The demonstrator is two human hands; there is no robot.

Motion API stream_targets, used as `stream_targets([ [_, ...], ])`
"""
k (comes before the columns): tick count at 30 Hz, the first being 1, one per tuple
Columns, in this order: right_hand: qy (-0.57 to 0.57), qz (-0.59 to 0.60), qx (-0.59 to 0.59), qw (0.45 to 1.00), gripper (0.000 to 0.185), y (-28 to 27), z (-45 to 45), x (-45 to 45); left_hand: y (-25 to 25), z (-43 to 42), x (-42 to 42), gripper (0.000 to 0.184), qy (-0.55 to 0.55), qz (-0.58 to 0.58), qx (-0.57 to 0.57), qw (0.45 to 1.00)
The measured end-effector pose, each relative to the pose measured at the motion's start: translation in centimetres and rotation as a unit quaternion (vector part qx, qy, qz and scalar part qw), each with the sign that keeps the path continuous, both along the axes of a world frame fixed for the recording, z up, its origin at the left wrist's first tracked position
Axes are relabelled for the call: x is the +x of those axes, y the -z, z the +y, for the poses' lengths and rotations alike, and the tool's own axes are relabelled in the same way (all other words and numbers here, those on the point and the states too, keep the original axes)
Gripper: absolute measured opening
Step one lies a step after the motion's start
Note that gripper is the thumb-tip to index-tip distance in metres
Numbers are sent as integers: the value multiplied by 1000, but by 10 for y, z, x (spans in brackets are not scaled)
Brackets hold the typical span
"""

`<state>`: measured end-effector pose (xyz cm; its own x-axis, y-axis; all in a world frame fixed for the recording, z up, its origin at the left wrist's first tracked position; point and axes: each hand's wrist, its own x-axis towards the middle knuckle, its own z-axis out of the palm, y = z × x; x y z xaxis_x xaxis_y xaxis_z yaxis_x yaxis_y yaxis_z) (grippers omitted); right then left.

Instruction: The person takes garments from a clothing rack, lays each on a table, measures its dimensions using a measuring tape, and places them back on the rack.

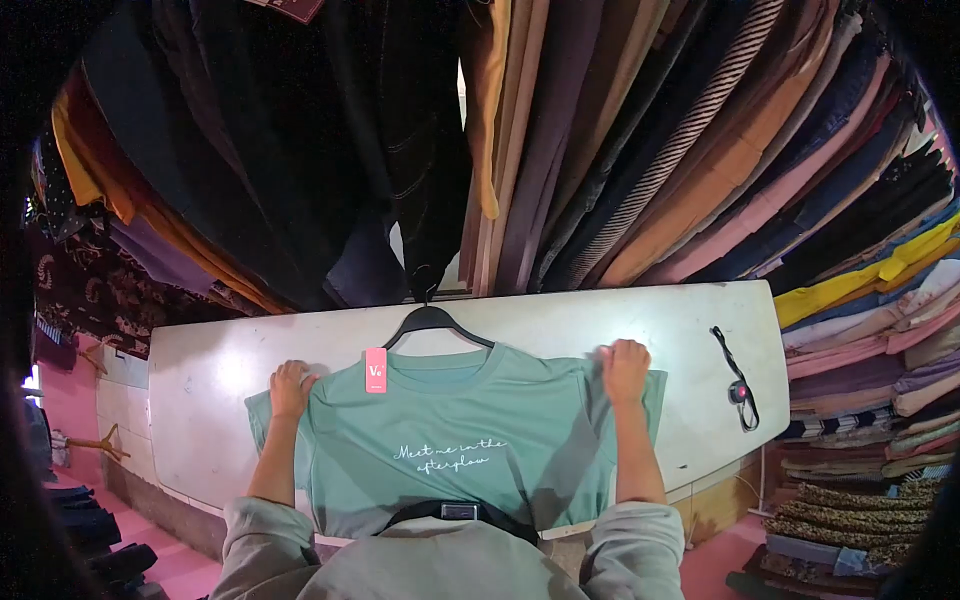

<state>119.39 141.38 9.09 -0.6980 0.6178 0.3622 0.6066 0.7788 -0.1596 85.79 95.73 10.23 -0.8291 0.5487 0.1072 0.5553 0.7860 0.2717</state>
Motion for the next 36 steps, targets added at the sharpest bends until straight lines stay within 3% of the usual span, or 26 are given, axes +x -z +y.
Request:
stream_targets([
  [2, -135, 94, -94, 982, 27, -2, -19, -25, -10, 22, 7, 27, 55, -2, 32, 998],
  [3, -168, 62, -186, 966, 27, -13, -36, -39, -14, 33, 14, 27, 113, -4, 65, 991],
  [7, -247, -37, -184, 951, 26, 2, -56, -67, -2, 62, 35, 27, 193, 11, 53, 980],
  [9, -125, -7, -143, 982, 29, 4, -53, -78, 4, 64, 33, 25, 108, -12, -12, 994],
  [12, -123, 45, -170, 977, 32, 0, -50, -77, 8, 63, 27, 24, 71, -36, 11, 997],
  [16, -194, 16, -176, 965, 38, -9, -44, -61, 11, 59, 27, 25, 49, -37, 40, 997],
  [19, -171, -33, -125, 977, 45, -3, -45, -55, 15, 57, 30, 24, 36, -14, 70, 997],
  [22, -66, -49, -119, 989, 57, 7, -46, -57, 17, 60, 34, 25, 20, 4, 73, 997],
  [28, -123, 53, -96, 986, 68, -2, -52, -5, 11, 31, 39, 34, 29, -36, 85, 995],
  [30, -51, -209, -98, 972, 67, 6, -44, 24, 10, 3, 45, 47, 42, 23, 14, 999],
  [31, -46, -211, -98, 972, 67, 13, -39, 31, 9, -9, 47, 53, -1, -25, -48, 999],
  [32, 44, -169, -79, 981, 68, 22, -29, 40, 7, -18, 47, 58, -38, -72, -108, 991],
  [33, 139, -126, -55, 981, 69, 27, -16, 53, 6, -27, 49, 62, -74, -63, -117, 988],
  [34, 164, -131, -48, 977, 69, 26, -6, 64, 9, -34, 50, 66, -103, -54, -126, 985],
  [36, 202, -13, -70, 977, 70, 21, 6, 78, 21, -43, 57, 66, -150, 55, -106, 981],
])
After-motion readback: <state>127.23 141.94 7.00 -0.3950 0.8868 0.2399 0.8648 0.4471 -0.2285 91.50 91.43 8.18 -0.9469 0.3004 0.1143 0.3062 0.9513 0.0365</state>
